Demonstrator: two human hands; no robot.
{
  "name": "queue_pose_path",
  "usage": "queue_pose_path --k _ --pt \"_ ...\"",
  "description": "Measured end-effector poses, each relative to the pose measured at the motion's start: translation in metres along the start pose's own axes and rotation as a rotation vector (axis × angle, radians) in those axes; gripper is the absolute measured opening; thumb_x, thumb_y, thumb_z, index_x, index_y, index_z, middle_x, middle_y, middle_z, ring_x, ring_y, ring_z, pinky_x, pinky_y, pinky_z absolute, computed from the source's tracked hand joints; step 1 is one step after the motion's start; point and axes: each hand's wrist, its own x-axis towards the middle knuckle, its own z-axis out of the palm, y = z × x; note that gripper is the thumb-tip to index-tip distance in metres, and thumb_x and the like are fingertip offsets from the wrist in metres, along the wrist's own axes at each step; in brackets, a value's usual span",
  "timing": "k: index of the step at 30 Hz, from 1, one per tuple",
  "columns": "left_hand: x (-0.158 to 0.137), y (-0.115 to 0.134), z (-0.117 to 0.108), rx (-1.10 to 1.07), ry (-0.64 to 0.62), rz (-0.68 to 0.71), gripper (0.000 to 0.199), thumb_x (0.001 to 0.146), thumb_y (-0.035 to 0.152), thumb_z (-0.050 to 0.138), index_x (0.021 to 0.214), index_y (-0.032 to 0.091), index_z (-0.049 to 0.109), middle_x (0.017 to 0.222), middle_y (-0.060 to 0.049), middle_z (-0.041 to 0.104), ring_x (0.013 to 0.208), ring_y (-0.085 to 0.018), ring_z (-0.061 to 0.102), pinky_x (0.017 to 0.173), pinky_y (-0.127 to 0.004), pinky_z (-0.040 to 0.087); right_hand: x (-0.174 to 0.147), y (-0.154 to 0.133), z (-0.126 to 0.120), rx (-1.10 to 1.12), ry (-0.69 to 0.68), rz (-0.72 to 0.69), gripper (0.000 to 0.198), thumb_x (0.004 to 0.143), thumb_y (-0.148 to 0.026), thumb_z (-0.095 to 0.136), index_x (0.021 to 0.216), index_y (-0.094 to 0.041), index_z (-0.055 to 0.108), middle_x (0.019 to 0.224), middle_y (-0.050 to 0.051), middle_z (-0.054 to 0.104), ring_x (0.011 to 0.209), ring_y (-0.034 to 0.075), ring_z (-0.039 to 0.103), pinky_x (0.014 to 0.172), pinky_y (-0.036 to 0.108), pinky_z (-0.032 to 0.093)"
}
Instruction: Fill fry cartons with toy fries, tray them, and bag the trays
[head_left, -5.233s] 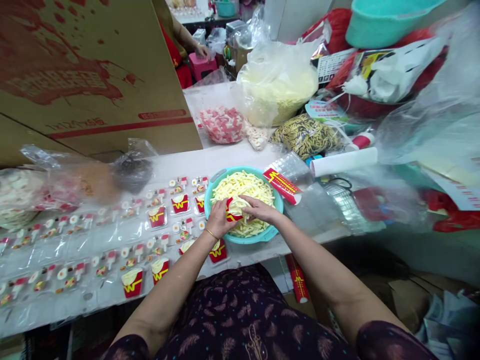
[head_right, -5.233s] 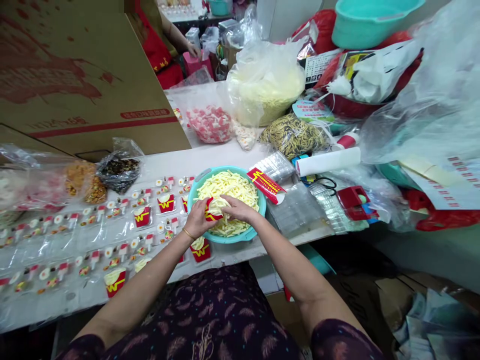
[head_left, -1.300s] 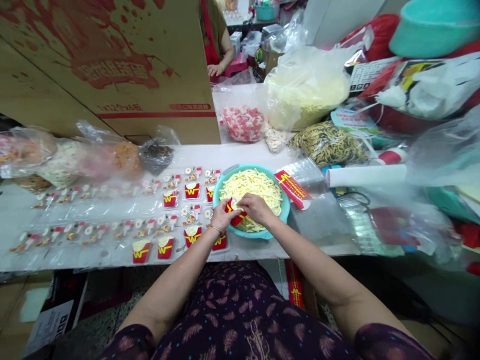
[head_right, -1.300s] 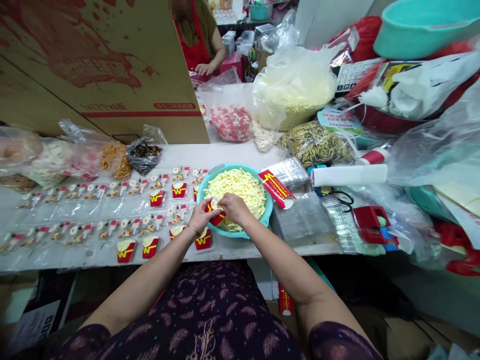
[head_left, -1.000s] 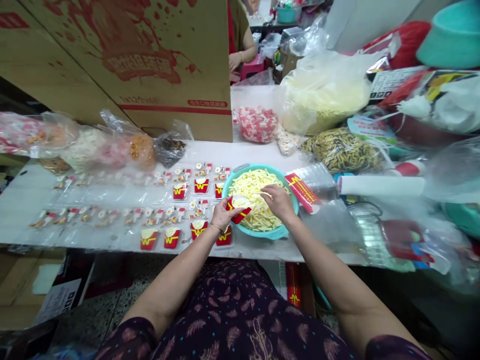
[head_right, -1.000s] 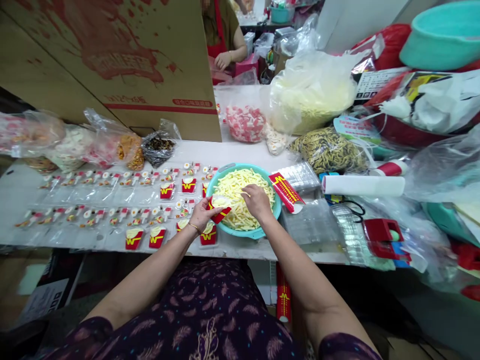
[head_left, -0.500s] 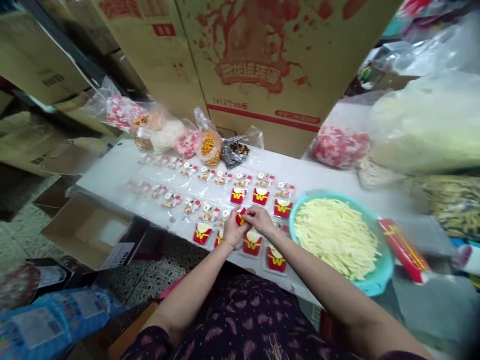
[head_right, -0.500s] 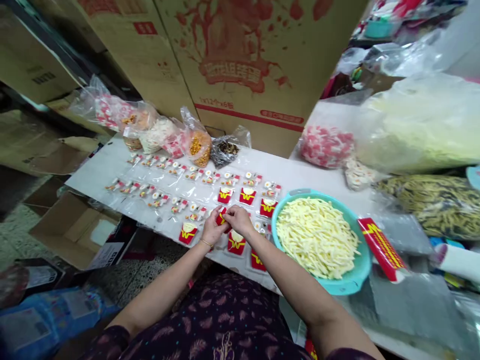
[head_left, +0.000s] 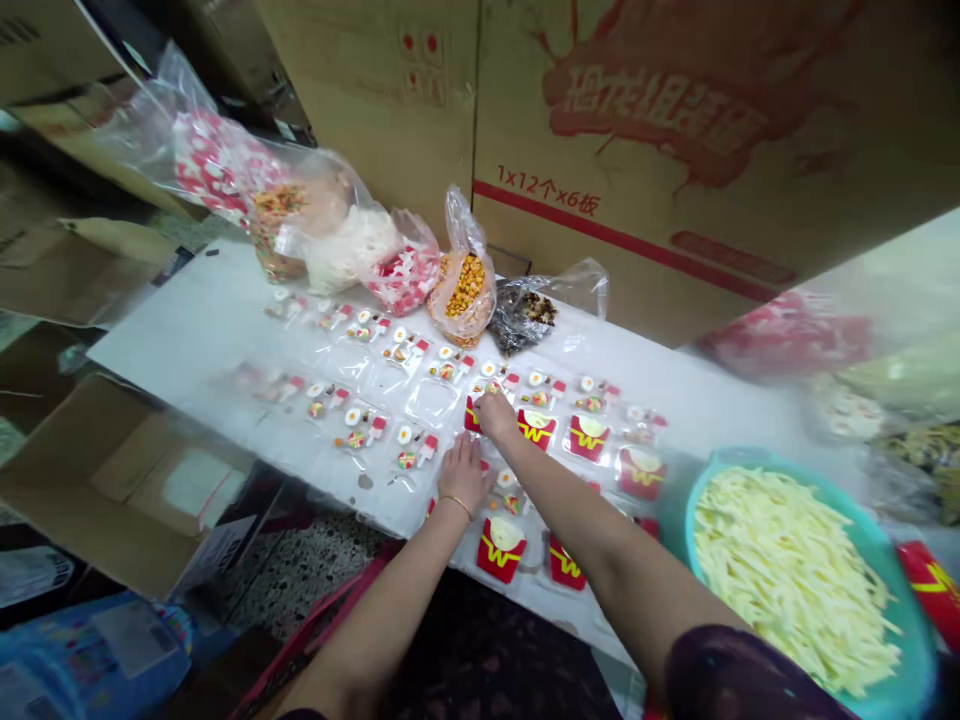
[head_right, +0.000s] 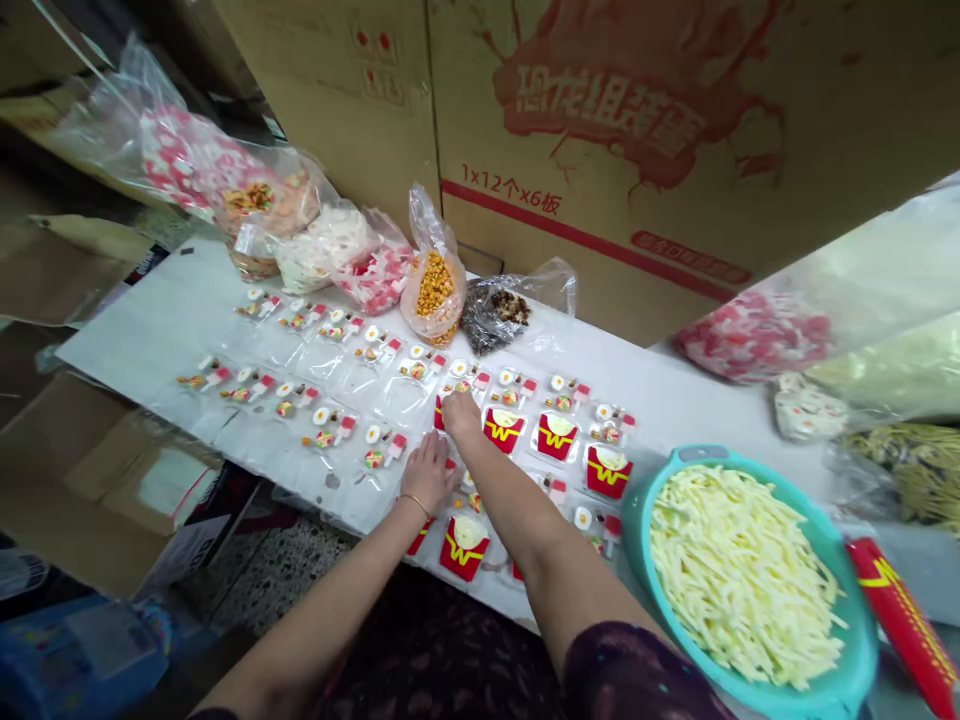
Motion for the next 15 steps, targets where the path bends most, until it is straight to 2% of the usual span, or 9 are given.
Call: queue_pose_path --k 3,6,10,12,15 --pt "0.002 0.0 0.002 0.015 -0.009 0.009 0.063 0.08 0.043 0.042 0.131 0.008 0.034 0.141 -0.017 0.025 0.131 -0.027 0.02 0.099 -0.042 0.028 -0.001 0.01 0.004 0.017 -0.072 -0.058 0.019 0.077 -0.02 0.05 0.082 -0.02 0.068 0.087 0.004 0.068 0.081 0.015 0.058 0.067 0.021 0.039" --pt "0.001 -0.003 0.001 0.003 -0.01 0.02 0.06 0.08 0.041 0.041 0.131 0.01 0.034 0.141 -0.017 0.025 0.131 -0.028 0.02 0.097 -0.044 0.03 -0.01 0.02 0.003 0.058 -0.091 -0.097 0.024 0.078 -0.018 0.048 0.093 -0.025 0.065 0.096 0.001 0.067 0.087 0.015 0.059 0.073 0.021 0.041" --pt "-0.001 -0.007 -0.007 -0.031 0.028 0.042 0.054 0.08 0.036 0.042 0.128 0.011 0.039 0.139 -0.018 0.03 0.128 -0.028 0.025 0.094 -0.046 0.031 -0.033 0.031 -0.008 0.18 0.044 -0.175 0.035 0.081 -0.015 0.043 0.111 -0.025 0.058 0.116 0.002 0.059 0.105 0.015 0.054 0.088 0.026 0.039" --pt "-0.002 -0.006 -0.014 -0.034 0.061 0.054 0.052 0.08 0.036 0.042 0.126 0.012 0.04 0.138 -0.018 0.031 0.127 -0.028 0.028 0.095 -0.048 0.03 -0.053 0.042 -0.018 0.26 0.127 -0.213 0.035 0.079 -0.013 0.045 0.109 -0.025 0.059 0.114 0.002 0.06 0.106 0.017 0.054 0.091 0.03 0.039" --pt "0.005 0.0 -0.022 -0.031 0.128 0.08 0.052 0.08 0.034 0.042 0.128 0.013 0.038 0.14 -0.016 0.028 0.127 -0.027 0.027 0.098 -0.049 0.026 -0.1 0.069 -0.034 0.372 0.197 -0.187 0.028 0.079 -0.018 0.047 0.101 -0.023 0.064 0.104 0.004 0.065 0.097 0.019 0.059 0.086 0.034 0.044"
